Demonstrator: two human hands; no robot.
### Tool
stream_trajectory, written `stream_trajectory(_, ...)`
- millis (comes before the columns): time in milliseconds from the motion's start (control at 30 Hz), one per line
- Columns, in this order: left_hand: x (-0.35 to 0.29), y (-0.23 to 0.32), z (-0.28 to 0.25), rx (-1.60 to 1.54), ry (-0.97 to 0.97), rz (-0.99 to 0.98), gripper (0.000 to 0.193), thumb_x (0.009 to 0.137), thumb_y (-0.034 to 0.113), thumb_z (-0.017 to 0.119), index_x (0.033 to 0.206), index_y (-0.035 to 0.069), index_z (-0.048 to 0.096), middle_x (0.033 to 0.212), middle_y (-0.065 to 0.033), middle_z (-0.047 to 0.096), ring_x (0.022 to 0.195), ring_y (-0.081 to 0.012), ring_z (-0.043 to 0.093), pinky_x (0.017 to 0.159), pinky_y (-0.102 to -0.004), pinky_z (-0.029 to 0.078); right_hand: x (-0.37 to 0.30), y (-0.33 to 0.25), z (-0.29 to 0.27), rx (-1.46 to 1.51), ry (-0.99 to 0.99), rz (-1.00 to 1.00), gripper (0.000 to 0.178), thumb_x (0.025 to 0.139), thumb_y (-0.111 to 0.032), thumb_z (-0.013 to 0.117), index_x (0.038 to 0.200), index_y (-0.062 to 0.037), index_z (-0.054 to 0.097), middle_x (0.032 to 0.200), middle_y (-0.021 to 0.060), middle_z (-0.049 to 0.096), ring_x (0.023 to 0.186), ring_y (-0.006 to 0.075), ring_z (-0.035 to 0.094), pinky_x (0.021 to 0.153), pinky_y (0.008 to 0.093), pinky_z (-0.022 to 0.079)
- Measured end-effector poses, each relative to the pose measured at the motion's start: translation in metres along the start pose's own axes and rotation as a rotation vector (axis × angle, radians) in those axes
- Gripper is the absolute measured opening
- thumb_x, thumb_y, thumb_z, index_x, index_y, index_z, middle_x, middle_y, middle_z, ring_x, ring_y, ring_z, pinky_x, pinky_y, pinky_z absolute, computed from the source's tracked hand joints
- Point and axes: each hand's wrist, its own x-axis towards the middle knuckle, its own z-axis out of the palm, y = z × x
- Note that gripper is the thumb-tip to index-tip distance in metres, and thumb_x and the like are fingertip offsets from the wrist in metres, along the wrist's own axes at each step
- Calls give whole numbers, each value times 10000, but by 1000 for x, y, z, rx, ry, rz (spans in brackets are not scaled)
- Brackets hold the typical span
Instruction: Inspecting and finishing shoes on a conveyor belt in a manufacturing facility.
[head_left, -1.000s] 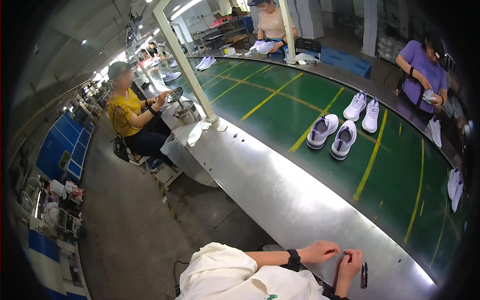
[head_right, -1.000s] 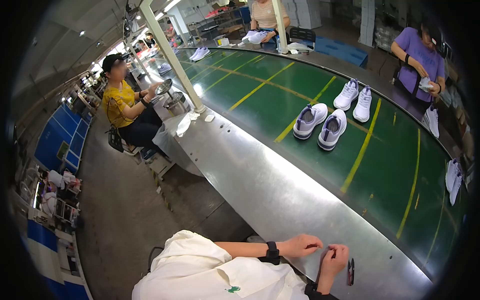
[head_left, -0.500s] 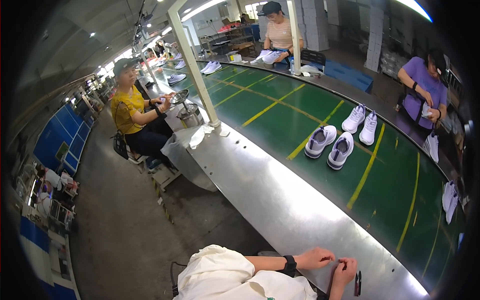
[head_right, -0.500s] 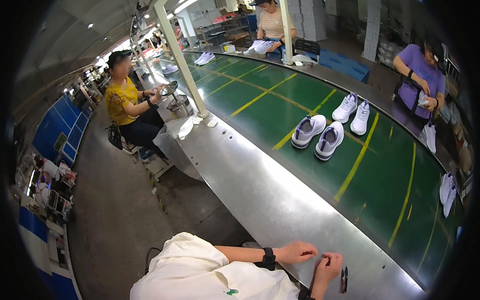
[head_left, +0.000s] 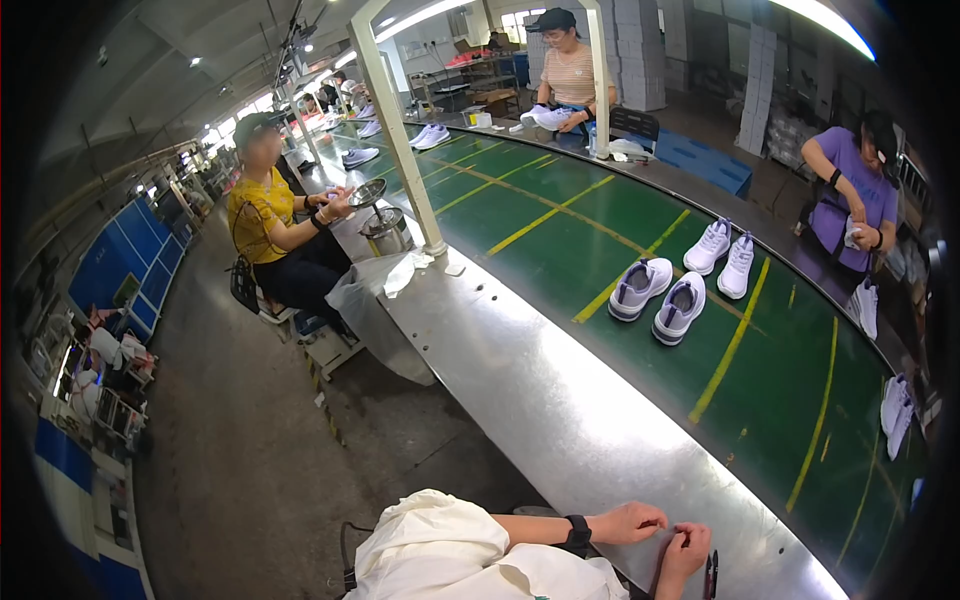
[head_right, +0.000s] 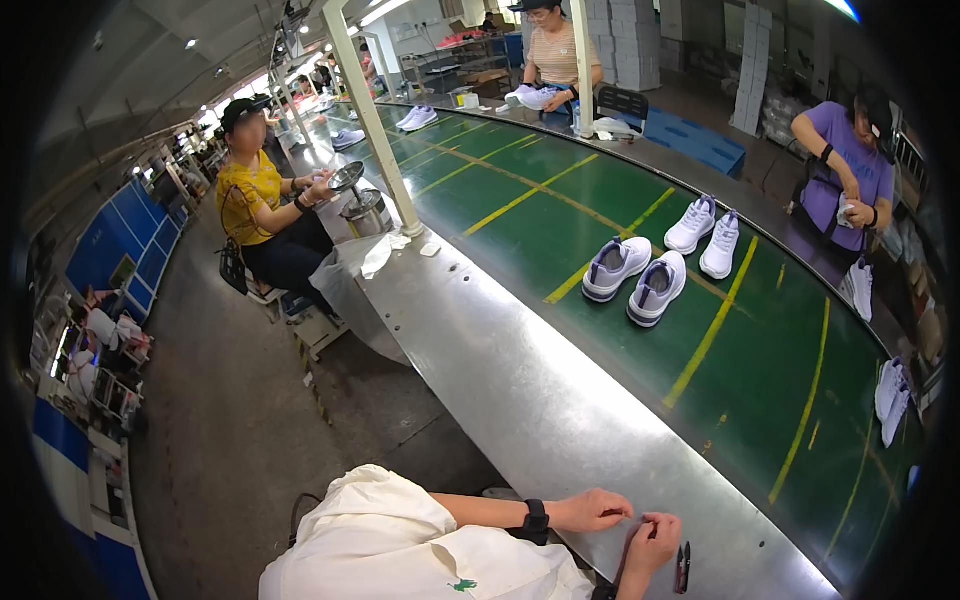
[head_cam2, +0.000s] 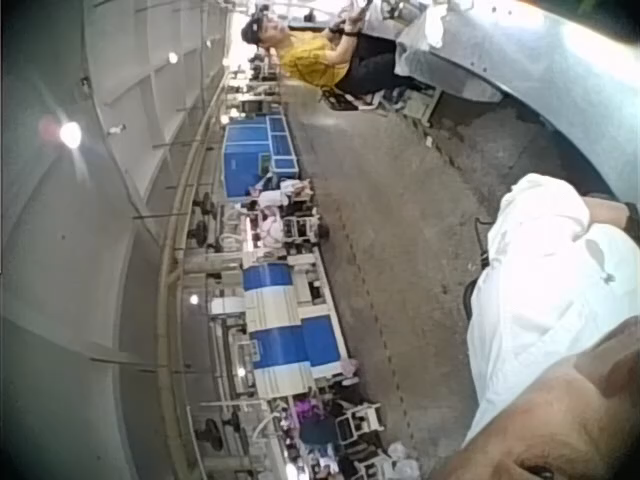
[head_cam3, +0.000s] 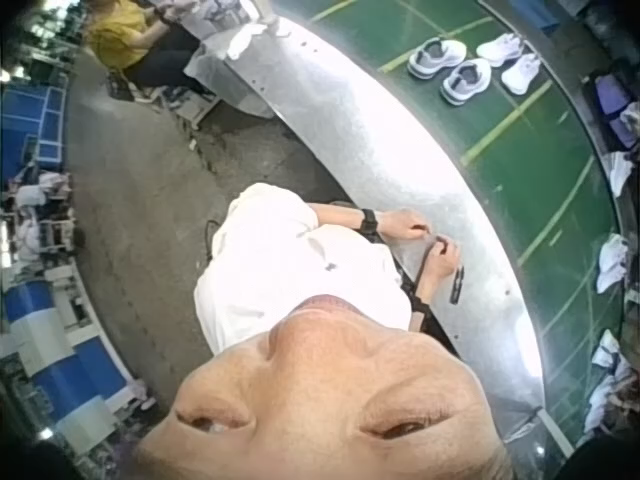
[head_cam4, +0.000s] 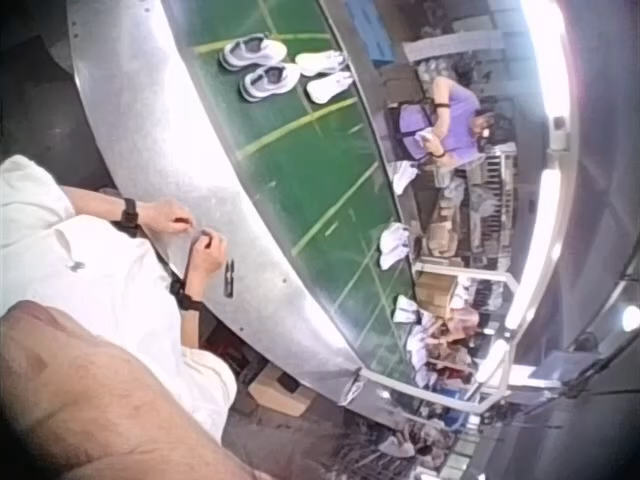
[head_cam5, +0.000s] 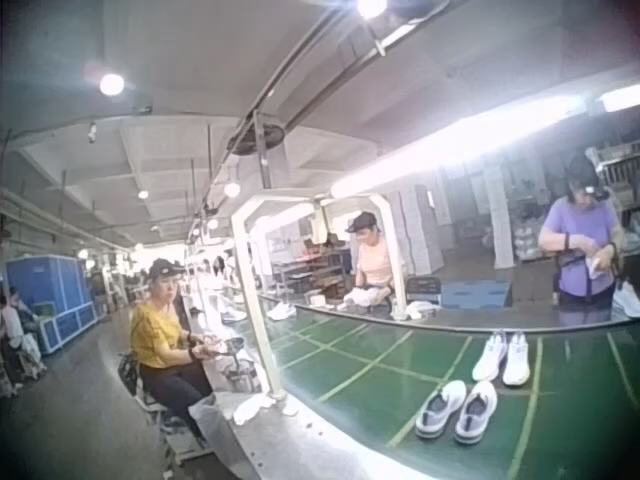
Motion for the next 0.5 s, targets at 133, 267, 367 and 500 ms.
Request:
stream_trajectory(133, 2, 1, 5, 15, 2, 28, 183, 856, 69, 558, 1022, 14, 614, 890, -132, 651, 735, -231, 607, 670, -322, 477, 0, 1, -4, -3, 10, -8, 101, 701, 23, 540, 736, -46, 605, 797, 91, 545, 726, 269, 564, 624, 367, 445)
stream_trajectory(267, -2, 2, 7, -4, -5, -12, 186, 857, 69, 553, 1025, 17, 613, 892, -129, 647, 733, -222, 602, 674, -316, 474, -2, 0, -6, -5, 15, -24, 99, 704, 18, 544, 736, -49, 609, 796, 91, 548, 729, 270, 565, 627, 367, 446)
stream_trajectory(367, -7, 3, 6, 6, 7, -18, 188, 857, 69, 553, 1028, 20, 614, 894, -128, 648, 734, -222, 600, 676, -315, 473, -5, -2, -4, 7, 5, -16, 89, 707, 9, 552, 734, -52, 610, 797, 90, 552, 729, 271, 566, 626, 367, 447)
stream_trajectory(500, -9, -4, 7, -22, -14, -24, 182, 862, 76, 555, 1025, 24, 617, 895, -128, 647, 740, -223, 602, 682, -310, 477, -7, -7, -5, -2, 16, -7, 80, 711, -4, 558, 730, -58, 614, 789, 95, 559, 723, 277, 569, 621, 377, 448)
